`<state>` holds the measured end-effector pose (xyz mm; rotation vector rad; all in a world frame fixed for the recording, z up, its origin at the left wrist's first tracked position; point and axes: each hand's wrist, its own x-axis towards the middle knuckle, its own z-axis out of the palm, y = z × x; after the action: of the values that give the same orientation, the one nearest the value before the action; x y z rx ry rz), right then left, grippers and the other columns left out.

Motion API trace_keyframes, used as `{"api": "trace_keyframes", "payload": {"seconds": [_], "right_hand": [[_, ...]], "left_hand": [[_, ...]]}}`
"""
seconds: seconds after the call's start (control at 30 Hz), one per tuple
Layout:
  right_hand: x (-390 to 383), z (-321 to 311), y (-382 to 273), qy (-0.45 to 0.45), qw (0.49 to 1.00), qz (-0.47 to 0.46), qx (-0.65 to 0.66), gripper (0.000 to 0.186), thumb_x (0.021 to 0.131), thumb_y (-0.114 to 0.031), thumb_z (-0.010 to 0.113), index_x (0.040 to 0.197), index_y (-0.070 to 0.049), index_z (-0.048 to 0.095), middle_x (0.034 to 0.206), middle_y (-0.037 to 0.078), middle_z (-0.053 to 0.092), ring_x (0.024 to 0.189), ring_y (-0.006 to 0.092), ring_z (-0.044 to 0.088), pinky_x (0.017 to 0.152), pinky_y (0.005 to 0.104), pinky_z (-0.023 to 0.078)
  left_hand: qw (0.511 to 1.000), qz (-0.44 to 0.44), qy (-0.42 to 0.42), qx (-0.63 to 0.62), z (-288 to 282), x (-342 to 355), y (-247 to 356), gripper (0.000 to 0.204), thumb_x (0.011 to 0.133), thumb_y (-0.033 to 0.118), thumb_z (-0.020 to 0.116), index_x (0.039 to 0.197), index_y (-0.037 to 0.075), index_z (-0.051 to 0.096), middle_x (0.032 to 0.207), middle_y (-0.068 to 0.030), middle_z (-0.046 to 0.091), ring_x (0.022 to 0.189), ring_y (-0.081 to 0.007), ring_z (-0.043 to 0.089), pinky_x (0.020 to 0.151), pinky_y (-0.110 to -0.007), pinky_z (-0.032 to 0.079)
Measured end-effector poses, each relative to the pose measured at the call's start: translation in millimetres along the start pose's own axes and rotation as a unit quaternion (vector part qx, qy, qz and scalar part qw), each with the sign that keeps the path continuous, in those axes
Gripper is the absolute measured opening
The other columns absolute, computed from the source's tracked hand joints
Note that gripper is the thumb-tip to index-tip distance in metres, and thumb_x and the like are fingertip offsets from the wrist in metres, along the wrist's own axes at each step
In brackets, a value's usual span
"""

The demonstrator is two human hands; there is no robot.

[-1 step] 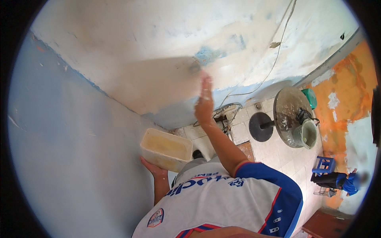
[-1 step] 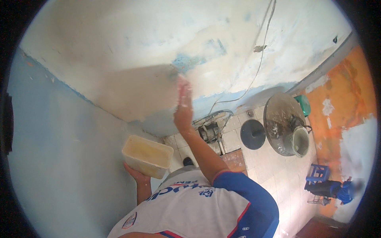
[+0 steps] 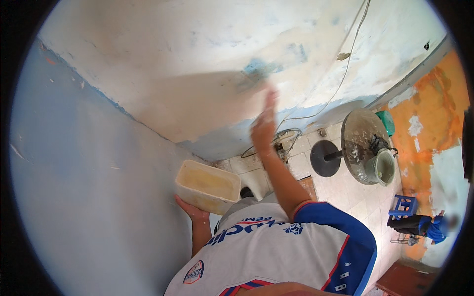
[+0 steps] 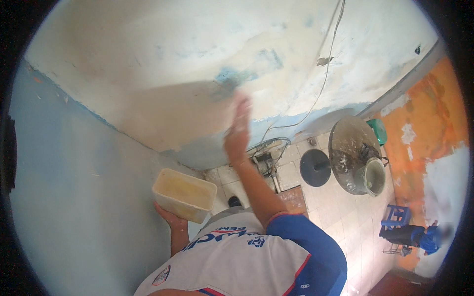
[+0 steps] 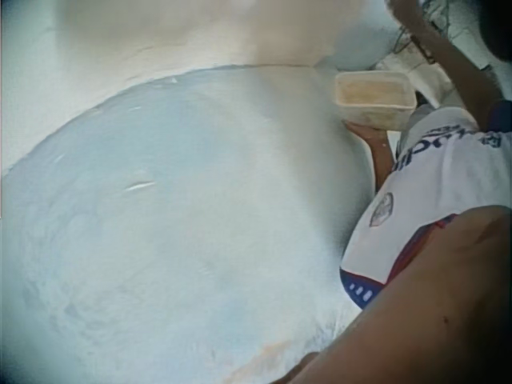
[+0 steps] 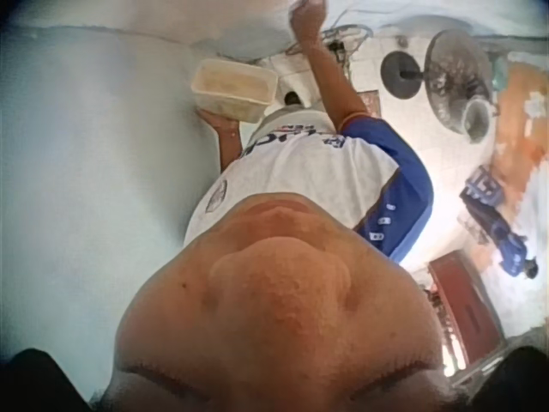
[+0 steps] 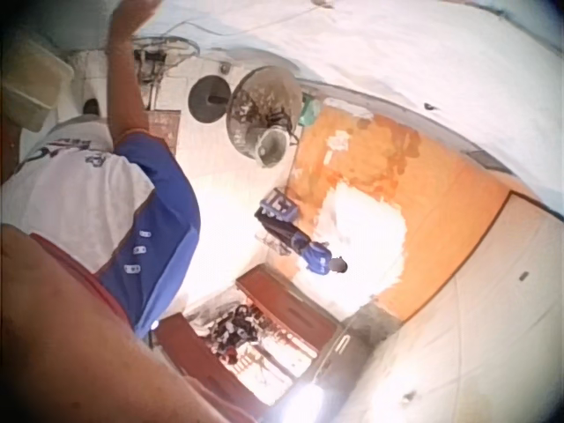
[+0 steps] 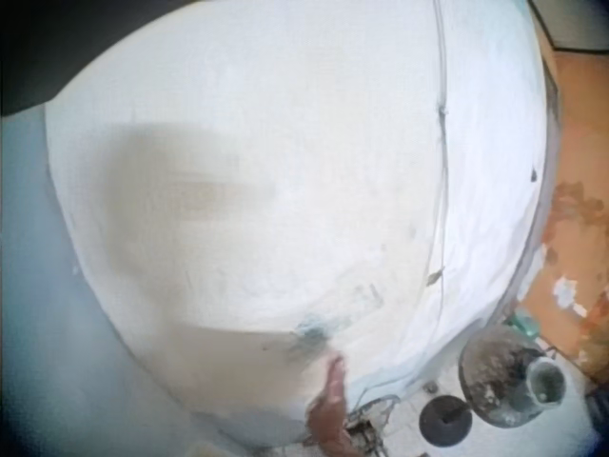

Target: The person applies a white substance to a wall using a red putty knife, repeatedly dipping the tool into a white plastic container to reload it.

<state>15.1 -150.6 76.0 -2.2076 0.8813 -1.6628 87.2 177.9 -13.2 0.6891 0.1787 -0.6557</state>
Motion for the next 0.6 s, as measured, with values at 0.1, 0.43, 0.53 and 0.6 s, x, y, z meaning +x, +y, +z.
{"api": "trace_keyframes", "payload": {"seconds": [0.1, 0.43, 0.53, 0.6], "right_hand": [[83.5, -32.8, 31.4, 0.136, 0.98, 0.125, -0.077, 0.075, 0.088, 0.01, 0.054, 0.159, 0.012, 0.03, 0.157, 0.037, 0.039, 0.139, 0.0456, 0.051, 0.113, 0.0477, 0.045], [-11.9, 12.9, -0.2, -0.018, 0.999, -0.002, 0.028, 0.065, 0.095, 0.011, 0.04, 0.159, 0.01, 0.03, 0.167, 0.029, 0.028, 0.155, 0.0502, 0.025, 0.13, 0.0515, 0.019], [66.5, -14.8, 1.9, 0.104, 0.993, 0.044, -0.039, 0.069, 0.094, 0.01, 0.043, 0.16, 0.011, 0.024, 0.166, 0.032, 0.028, 0.156, 0.0472, 0.024, 0.13, 0.049, 0.018], [91.0, 3.2, 20.0, 0.094, 0.992, 0.023, -0.083, 0.071, 0.094, 0.009, 0.045, 0.161, 0.012, 0.021, 0.168, 0.033, 0.023, 0.156, 0.0482, 0.023, 0.13, 0.0489, 0.018]], "left_hand": [[0.998, -0.032, 0.054, 0.013, -14.1, 2.3, 1.4, 0.079, 0.102, 0.07, 0.038, 0.158, 0.015, 0.042, 0.16, -0.008, 0.045, 0.146, -0.0339, 0.044, 0.119, -0.051, 0.039], [0.999, -0.006, -0.023, -0.026, 3.6, 13.6, 7.2, 0.079, 0.101, 0.07, 0.039, 0.159, 0.015, 0.041, 0.161, -0.0086, 0.044, 0.146, -0.0339, 0.043, 0.12, -0.052, 0.038], [0.999, 0.001, -0.029, -0.026, 3.8, 5.7, 5.4, 0.079, 0.101, 0.07, 0.04, 0.159, 0.016, 0.041, 0.161, -0.0087, 0.043, 0.146, -0.0341, 0.044, 0.12, -0.053, 0.039], [0.999, -0.007, -0.007, -0.041, 5.6, 7.0, 3.9, 0.079, 0.101, 0.07, 0.04, 0.159, 0.016, 0.041, 0.161, -0.0088, 0.044, 0.146, -0.0343, 0.044, 0.119, -0.053, 0.04]]}}
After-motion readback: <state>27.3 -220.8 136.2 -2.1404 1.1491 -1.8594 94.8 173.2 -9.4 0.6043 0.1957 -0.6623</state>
